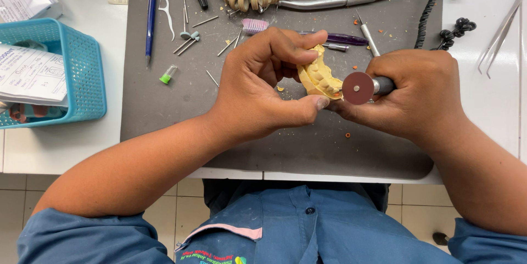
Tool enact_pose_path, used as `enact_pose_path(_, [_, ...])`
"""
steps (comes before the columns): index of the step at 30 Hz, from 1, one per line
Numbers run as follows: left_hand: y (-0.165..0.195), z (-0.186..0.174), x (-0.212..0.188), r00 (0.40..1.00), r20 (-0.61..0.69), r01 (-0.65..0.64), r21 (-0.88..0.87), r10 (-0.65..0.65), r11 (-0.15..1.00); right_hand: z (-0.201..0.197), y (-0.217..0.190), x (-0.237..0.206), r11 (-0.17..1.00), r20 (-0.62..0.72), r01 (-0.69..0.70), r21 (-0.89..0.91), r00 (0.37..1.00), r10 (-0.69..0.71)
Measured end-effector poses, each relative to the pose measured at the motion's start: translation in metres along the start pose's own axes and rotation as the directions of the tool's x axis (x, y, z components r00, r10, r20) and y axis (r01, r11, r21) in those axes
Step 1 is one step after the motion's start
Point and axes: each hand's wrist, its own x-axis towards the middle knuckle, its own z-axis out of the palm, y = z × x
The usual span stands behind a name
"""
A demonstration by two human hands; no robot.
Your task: The person uses a rotary tool with a cutting disc to grind and shape a yellow dental prosthesis held in the left hand. The person rotates the prosthesis to access different areas and continues grinding along the edges and surfaces.
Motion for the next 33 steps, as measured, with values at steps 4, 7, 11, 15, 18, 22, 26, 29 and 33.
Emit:
enact_pose_path(4, [-0.0001,-0.0007,0.0005,0.996,0.000,0.092,-0.127,-0.093,0.988,-0.0028,-0.0026,0.0000,0.996,-0.055,0.045,0.081,0.998,-0.041])
enact_pose_path(7, [-0.0019,-0.0018,-0.0003,0.984,0.040,0.177,-0.275,-0.173,0.945,-0.0056,-0.0028,0.0003,0.992,-0.085,0.081,0.096,0.994,-0.073])
enact_pose_path(11, [-0.0053,-0.0012,-0.0034,0.975,0.087,0.224,-0.381,-0.206,0.897,-0.0070,-0.0041,-0.0030,0.986,-0.064,0.090,0.138,0.995,-0.082])
enact_pose_path(15, [-0.0054,-0.0020,-0.0052,0.970,0.115,0.241,-0.368,-0.213,0.898,-0.0061,-0.0035,-0.0036,0.983,-0.077,0.137,0.122,0.989,-0.128])
enact_pose_path(18, [-0.0039,-0.0028,-0.0055,0.968,0.125,0.246,-0.333,-0.216,0.910,-0.0053,-0.0028,-0.0028,0.980,-0.065,0.165,0.108,0.985,-0.159])
enact_pose_path(22, [-0.0023,-0.0032,-0.0051,0.970,0.133,0.235,-0.294,-0.204,0.926,-0.0051,-0.0038,-0.0034,0.979,-0.053,0.154,0.131,0.988,-0.148])
enact_pose_path(26, [-0.0010,-0.0034,-0.0061,0.968,0.132,0.241,-0.275,-0.212,0.931,-0.0049,-0.0045,-0.0028,0.979,-0.058,0.166,0.118,0.985,-0.160])
enact_pose_path(29, [-0.0010,-0.0029,-0.0073,0.970,0.125,0.234,-0.275,-0.207,0.932,-0.0057,-0.0050,-0.0028,0.978,-0.057,0.167,0.126,0.985,-0.161])
enact_pose_path(33, [-0.0017,-0.0019,-0.0085,0.978,0.121,0.199,-0.265,-0.172,0.943,-0.0057,-0.0048,-0.0027,0.978,-0.060,0.168,0.120,0.985,-0.161])
